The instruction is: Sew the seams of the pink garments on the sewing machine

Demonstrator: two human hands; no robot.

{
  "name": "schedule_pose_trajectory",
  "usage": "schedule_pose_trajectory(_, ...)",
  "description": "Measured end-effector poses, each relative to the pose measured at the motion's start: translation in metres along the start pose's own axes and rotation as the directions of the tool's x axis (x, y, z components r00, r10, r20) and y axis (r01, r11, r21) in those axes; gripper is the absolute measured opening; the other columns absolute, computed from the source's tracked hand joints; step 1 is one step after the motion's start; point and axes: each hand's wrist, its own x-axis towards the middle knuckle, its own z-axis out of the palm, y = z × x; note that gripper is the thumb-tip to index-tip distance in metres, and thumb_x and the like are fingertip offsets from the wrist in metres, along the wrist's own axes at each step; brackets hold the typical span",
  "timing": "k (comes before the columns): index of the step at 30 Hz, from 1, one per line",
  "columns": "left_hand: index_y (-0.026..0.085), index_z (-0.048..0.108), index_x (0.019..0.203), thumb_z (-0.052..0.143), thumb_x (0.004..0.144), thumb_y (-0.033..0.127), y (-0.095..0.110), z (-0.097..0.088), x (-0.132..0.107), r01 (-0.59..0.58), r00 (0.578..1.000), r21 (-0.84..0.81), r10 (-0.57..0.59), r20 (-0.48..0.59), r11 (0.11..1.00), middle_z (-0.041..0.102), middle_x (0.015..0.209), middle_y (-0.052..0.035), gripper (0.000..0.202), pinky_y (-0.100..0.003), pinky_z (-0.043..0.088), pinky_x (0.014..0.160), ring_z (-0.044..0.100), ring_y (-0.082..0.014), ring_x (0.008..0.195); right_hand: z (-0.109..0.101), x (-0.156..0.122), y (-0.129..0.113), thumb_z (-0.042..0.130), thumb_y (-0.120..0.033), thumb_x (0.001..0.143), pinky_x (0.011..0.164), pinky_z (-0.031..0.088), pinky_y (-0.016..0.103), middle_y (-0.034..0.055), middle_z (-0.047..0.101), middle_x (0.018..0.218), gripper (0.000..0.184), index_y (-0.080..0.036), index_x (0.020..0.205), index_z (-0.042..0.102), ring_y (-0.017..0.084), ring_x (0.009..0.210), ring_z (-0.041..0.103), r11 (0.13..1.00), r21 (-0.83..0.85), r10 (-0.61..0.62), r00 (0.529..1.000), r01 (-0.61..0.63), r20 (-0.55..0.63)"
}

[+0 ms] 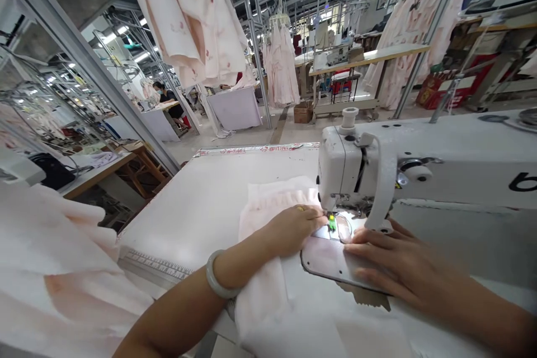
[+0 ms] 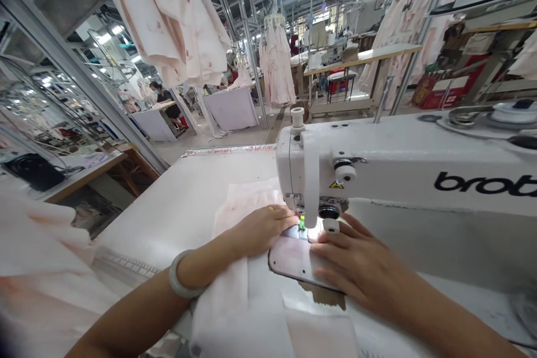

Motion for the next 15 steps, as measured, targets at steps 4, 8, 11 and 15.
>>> schedule_pose_trajectory(4,0.02,0.067,0.135,0.045,0.099,0.002,-0.017,-0.006,0.001,0.019,1.0,-0.033,-0.018,0.009,0.999,0.07,0.142,-0.0078,0.046,-0.036,0.045,0.123,0.062,-0.0178,0.137,-0.014,0.01,-0.026,0.063,-0.055,0.103,0.098,0.059,0.047,0.0051,0.076,0.119,0.03,-0.034,0.119,0.076,0.029,0.11,0.073,0.992,0.122,0.017,0.993,-0.032,0.12)
schedule_pose_trajectory(8,0.015,0.067,0.137,0.047,0.1,0.003,-0.053,-0.026,-0.002,0.171,0.983,0.001,-0.171,0.071,0.985,0.064,0.15,-0.0112,0.043,-0.037,0.04,0.127,0.057,-0.0177,0.144,-0.01,0.013,-0.041,0.065,-0.064,0.099,0.102,0.059,0.051,0.0096,0.072,0.136,0.053,-0.031,0.14,0.069,0.035,0.128,0.066,0.995,0.083,-0.06,0.991,0.05,0.116)
schedule_pose_trajectory(11,0.011,0.06,0.144,0.054,0.104,0.016,-0.066,-0.044,-0.013,0.3,0.953,0.036,-0.301,0.044,0.953,0.056,0.156,-0.0208,0.041,-0.058,0.036,0.127,0.051,-0.0294,0.15,0.003,0.01,-0.04,0.064,-0.063,0.1,0.106,0.057,0.055,0.0097,0.065,0.147,0.061,-0.032,0.152,0.059,0.037,0.136,0.06,0.997,0.032,-0.073,0.993,0.07,0.094)
schedule_pose_trajectory(15,0.014,0.053,0.151,0.061,0.105,0.036,-0.031,-0.063,-0.039,0.317,0.948,-0.039,-0.315,0.051,0.948,0.057,0.156,-0.0195,0.052,-0.057,0.039,0.124,0.049,-0.0306,0.151,0.011,0.009,-0.034,0.064,-0.059,0.101,0.108,0.055,0.054,0.0091,0.07,0.138,0.047,-0.032,0.14,0.067,0.035,0.135,0.06,0.992,0.125,0.005,0.998,-0.013,0.067)
